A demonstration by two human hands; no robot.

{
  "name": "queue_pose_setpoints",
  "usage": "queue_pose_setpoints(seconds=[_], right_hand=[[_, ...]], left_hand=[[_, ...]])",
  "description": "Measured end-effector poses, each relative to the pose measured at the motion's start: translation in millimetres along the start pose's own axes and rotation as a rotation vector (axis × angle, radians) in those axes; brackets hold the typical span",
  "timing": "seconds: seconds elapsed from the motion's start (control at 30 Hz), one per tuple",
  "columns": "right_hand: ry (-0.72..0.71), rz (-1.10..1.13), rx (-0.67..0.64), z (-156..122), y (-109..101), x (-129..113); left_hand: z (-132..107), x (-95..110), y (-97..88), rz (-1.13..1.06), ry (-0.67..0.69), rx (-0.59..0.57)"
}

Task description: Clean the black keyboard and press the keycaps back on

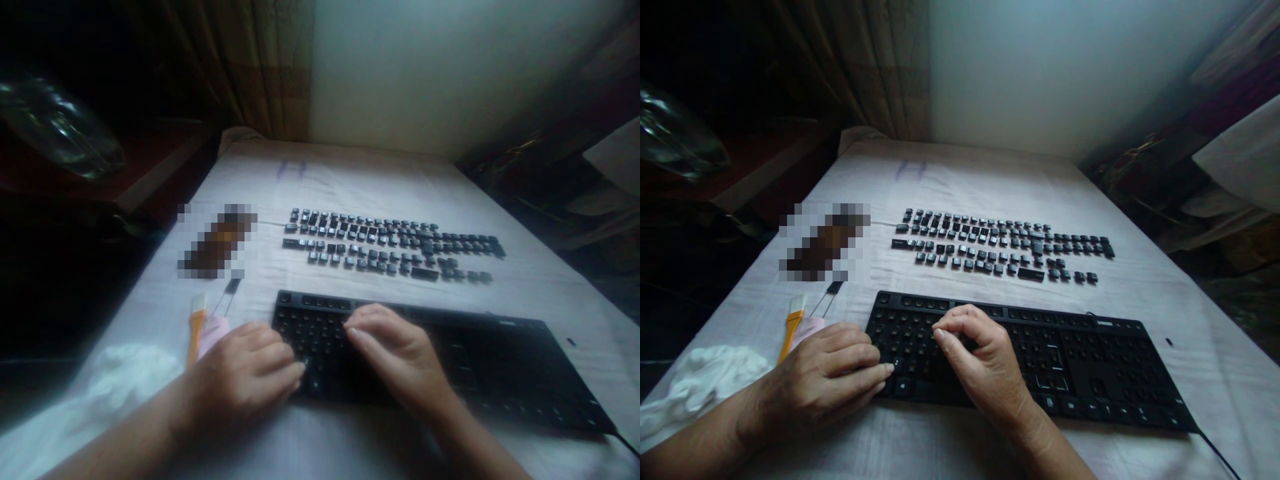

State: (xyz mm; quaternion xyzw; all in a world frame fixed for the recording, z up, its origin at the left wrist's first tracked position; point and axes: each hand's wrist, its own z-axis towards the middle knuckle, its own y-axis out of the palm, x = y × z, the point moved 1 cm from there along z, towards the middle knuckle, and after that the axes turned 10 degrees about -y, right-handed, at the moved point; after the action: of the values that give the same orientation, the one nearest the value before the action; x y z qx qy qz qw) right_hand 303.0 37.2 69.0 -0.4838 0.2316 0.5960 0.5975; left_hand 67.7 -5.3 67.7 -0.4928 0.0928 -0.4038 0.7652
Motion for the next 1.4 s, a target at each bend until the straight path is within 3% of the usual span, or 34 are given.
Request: queue_pose_setpoints(seconds=[0.13,0.5,0.7,0.87,1.0,1.2,1.4], right_hand=[[-0.007,0.005,0.010,-0.4,0.5,-0.4],[-0.038,-0.052,0.072,1.7,-10.3,4.8],[-0.097,-0.108,-0.004,1.1,-5.3,5.8],[-0.137,-0.205,-0.110,6.6,-2.8,8.7],[-0.191,-0.397,-0.224,25.7,-5.3,12.8],[-0.120,-0.876,-0.365,81.0,3.3,19.4],[-0.120,-0.941,-0.428,112.1,23.6,28.6]], left_hand=[[1.6,-0.2,-2.4,-0.009,-0.002,0.010],[-5.7,-13.0,1.1,0.002,-0.163,0.041],[-10.9,-16.0,7.8,0.016,-0.186,0.080],[-19.0,-33.3,13.4,0.210,-0.334,0.133],[-20.7,-45.3,18.8,0.354,-0.352,0.144],[-18.4,-46.4,19.3,0.291,-0.371,0.084],[-11.8,-42.1,14.1,0.228,-0.350,0.112]])
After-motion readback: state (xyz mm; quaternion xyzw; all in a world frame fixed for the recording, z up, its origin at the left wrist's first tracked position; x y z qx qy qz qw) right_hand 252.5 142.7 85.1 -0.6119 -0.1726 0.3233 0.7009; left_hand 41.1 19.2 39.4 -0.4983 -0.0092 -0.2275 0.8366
